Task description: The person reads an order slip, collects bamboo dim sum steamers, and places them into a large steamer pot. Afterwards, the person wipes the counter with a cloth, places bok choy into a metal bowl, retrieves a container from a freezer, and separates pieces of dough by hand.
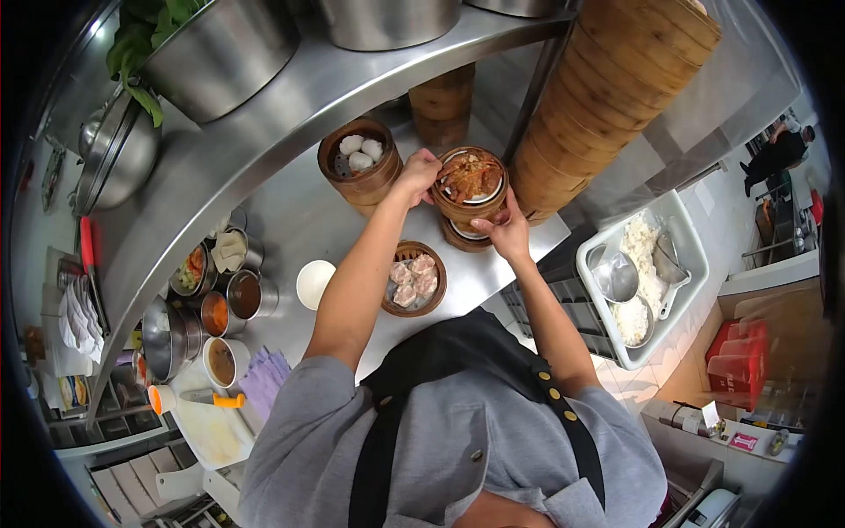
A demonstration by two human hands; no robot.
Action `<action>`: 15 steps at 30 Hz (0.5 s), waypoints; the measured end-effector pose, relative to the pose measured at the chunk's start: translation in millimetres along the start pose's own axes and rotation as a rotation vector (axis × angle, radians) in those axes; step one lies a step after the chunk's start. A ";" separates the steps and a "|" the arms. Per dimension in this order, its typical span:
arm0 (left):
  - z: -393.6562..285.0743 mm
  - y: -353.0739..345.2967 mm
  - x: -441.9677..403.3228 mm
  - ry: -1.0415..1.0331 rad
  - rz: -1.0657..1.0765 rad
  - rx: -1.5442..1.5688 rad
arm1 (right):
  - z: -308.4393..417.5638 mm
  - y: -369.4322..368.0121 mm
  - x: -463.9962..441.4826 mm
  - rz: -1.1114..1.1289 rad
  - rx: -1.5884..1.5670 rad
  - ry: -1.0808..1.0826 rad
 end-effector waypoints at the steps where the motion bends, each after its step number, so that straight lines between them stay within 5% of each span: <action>1: 1.6 2.5 -4.6 -0.006 -0.008 0.037 | -2.8 -0.2 0.6 -0.016 -0.026 -0.056; 3: 3.8 5.8 -12.3 -0.017 -0.014 0.066 | -8.1 3.9 2.7 0.019 0.023 -0.031; 5: 8.3 10.4 -19.8 -0.035 -0.104 0.163 | -51.6 10.4 15.6 -0.051 0.201 -0.315; 8: 21.8 10.1 -35.3 -0.031 -0.258 0.112 | -91.0 -12.9 48.9 0.004 -0.118 -0.687; 11: 29.0 8.6 -44.6 -0.008 -0.312 0.030 | -98.8 -38.7 58.0 -0.035 -0.576 -0.755; 15: 27.9 6.9 -54.7 -0.046 -0.344 0.057 | -92.8 -37.1 56.4 -0.032 -0.544 -0.832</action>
Point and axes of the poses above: each hand's wrist, its own x-axis away from the middle knuckle, its own y-axis out of the back of the hand, z = x × y, the point moved 7 cm from there along -x, towards the middle knuckle, and after that the axes turned 7 degrees about -x, right-handed, at the moved point
